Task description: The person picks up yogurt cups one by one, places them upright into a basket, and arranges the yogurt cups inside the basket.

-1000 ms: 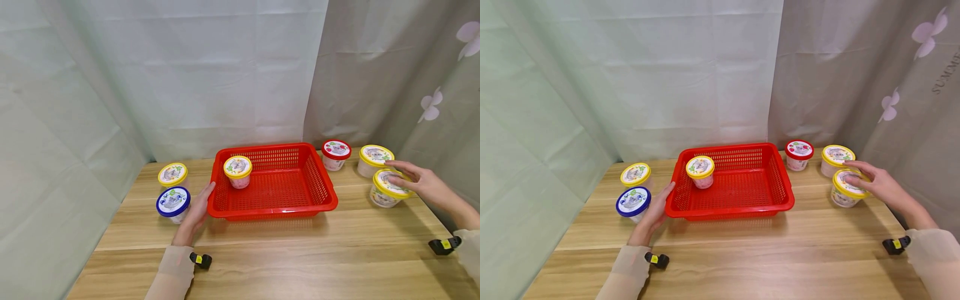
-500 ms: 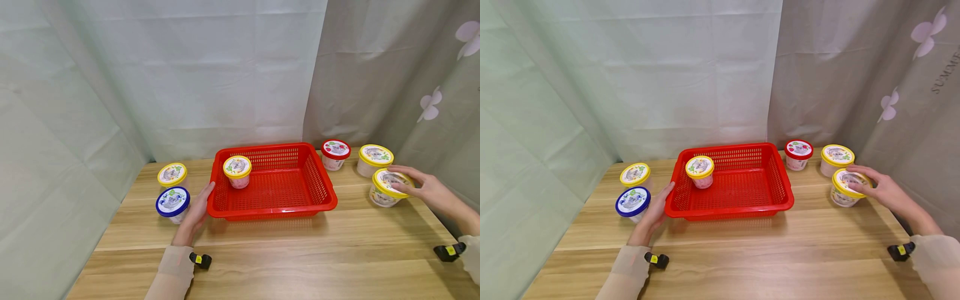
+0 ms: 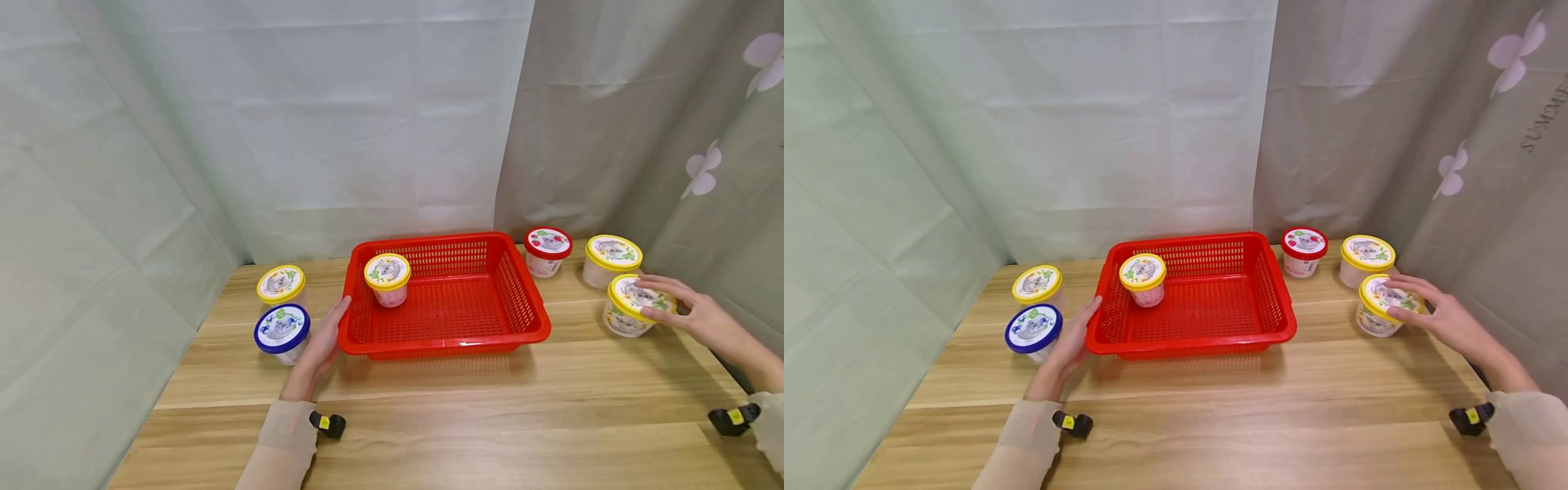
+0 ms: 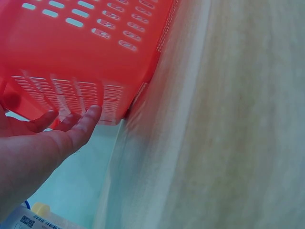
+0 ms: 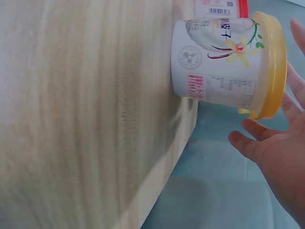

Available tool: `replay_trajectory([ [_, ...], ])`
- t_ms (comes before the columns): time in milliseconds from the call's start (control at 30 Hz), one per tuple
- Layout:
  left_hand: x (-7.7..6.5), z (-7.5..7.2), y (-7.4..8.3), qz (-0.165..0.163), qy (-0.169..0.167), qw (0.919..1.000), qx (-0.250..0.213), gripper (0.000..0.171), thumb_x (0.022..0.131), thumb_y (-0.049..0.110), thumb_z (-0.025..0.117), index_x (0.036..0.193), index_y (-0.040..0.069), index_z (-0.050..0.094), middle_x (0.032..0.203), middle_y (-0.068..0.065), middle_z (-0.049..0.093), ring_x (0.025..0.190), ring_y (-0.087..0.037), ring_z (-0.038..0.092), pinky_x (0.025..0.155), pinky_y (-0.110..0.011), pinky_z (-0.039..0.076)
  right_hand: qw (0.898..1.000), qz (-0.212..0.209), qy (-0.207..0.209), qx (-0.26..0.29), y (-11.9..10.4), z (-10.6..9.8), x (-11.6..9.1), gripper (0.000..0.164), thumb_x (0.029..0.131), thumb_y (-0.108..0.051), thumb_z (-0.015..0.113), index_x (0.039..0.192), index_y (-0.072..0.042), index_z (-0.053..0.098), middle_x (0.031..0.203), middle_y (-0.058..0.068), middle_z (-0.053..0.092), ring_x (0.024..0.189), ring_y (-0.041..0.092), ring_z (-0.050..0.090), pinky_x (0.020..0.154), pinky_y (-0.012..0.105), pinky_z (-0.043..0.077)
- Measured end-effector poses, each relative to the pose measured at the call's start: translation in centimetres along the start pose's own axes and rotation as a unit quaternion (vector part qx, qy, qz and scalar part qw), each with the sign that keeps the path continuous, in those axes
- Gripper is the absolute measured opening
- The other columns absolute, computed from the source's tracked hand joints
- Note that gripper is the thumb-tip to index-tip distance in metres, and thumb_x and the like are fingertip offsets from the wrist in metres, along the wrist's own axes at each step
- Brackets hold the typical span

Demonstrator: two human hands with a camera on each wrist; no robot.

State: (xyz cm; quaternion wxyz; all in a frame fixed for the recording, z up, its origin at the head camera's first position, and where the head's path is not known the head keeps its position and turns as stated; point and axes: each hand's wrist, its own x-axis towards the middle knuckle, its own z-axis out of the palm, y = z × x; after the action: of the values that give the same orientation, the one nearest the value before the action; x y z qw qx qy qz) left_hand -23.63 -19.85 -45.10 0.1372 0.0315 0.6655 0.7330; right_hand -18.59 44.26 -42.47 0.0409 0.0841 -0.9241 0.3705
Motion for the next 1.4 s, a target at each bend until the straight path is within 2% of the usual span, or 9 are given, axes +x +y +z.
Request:
replay_trajectory([
  [200,0.0,0.0,0.0,0.002,0.000,1.0000,-0.004,0.064,0.113,0.047,0.033,0.166,0.014,0.020,0.162,-0.019,0.036,0.140,-0.037,0.044,0.101,-0.032,0.052,1.000,0.001,-0.002,0.019,0.5,0.5,-0.1,0.055,0.105,-0.022,0.064,0.157,-0.018,0.046,0.162,-0.018,0.029,0.128,-0.018,0.024,0.090,0.002,0.024],
  [367,0.0,-0.1,0.0,-0.005,0.001,1.0000,0.003,0.065,0.112,0.051,0.034,0.166,0.017,0.021,0.161,-0.018,0.038,0.138,-0.036,0.046,0.099,-0.032,0.053,0.999,0.021,-0.007,0.031,0.9,0.9,-0.1,0.057,0.105,-0.025,0.065,0.158,-0.021,0.045,0.163,-0.019,0.025,0.129,-0.016,0.020,0.108,0.015,0.020],
  [467,0.1,-0.2,0.0,-0.005,0.000,1.0000,0.005,0.066,0.112,0.052,0.035,0.166,0.017,0.020,0.161,-0.017,0.038,0.138,-0.036,0.046,0.099,-0.032,0.053,0.999,0.016,-0.003,0.040,1.0,1.1,0.0,0.057,0.105,-0.023,0.065,0.158,-0.019,0.045,0.162,-0.019,0.026,0.131,-0.015,0.020,0.106,0.011,0.017],
  [500,0.1,-0.2,0.0,-0.005,0.000,1.0000,0.005,0.066,0.112,0.052,0.035,0.166,0.017,0.020,0.161,-0.017,0.038,0.138,-0.036,0.046,0.100,-0.032,0.053,0.999,0.013,0.000,0.041,1.1,1.1,0.0,0.056,0.105,-0.022,0.065,0.158,-0.019,0.046,0.161,-0.019,0.026,0.132,-0.015,0.020,0.098,0.005,0.018],
  [600,0.1,-0.1,0.0,-0.005,0.000,1.0000,0.005,0.066,0.112,0.052,0.035,0.166,0.017,0.021,0.161,-0.017,0.038,0.139,-0.036,0.045,0.099,-0.032,0.054,0.999,0.000,0.003,0.047,1.2,1.1,-0.1,0.056,0.105,-0.019,0.065,0.157,-0.017,0.046,0.161,-0.019,0.027,0.133,-0.014,0.020,0.091,0.001,0.019],
  [1167,0.1,-0.1,0.0,0.000,-0.003,1.0000,0.003,0.065,0.113,0.049,0.033,0.166,0.015,0.020,0.162,-0.017,0.037,0.140,-0.037,0.043,0.101,-0.032,0.052,0.999,0.002,0.019,0.031,1.1,1.4,0.1,0.056,0.102,-0.018,0.069,0.155,-0.015,0.050,0.156,-0.022,0.030,0.129,-0.017,0.021,0.104,0.010,0.013],
  [1233,0.1,-0.1,0.0,0.003,-0.004,1.0000,0.003,0.065,0.113,0.049,0.032,0.166,0.014,0.019,0.162,-0.018,0.037,0.141,-0.038,0.043,0.101,-0.031,0.051,0.999,0.003,0.019,0.032,1.0,1.4,0.1,0.056,0.102,-0.019,0.069,0.155,-0.015,0.050,0.156,-0.021,0.030,0.129,-0.017,0.021,0.113,0.018,0.012],
  [1300,0.1,-0.1,-0.1,0.004,-0.005,1.0000,0.002,0.064,0.113,0.048,0.032,0.166,0.014,0.019,0.162,-0.018,0.037,0.141,-0.038,0.043,0.101,-0.032,0.051,0.999,0.005,0.018,0.038,0.9,1.4,0.1,0.056,0.102,-0.020,0.069,0.155,-0.015,0.050,0.157,-0.020,0.030,0.130,-0.016,0.020,0.124,0.037,0.009],
  [1400,0.1,0.0,-0.1,0.007,-0.007,0.9999,-0.003,0.064,0.113,0.047,0.032,0.166,0.014,0.019,0.163,-0.018,0.036,0.142,-0.038,0.042,0.104,-0.033,0.050,0.999,0.010,0.017,0.048,0.8,1.3,0.0,0.056,0.103,-0.022,0.069,0.155,-0.014,0.050,0.157,-0.019,0.030,0.131,-0.016,0.019,0.120,0.068,0.006],
])
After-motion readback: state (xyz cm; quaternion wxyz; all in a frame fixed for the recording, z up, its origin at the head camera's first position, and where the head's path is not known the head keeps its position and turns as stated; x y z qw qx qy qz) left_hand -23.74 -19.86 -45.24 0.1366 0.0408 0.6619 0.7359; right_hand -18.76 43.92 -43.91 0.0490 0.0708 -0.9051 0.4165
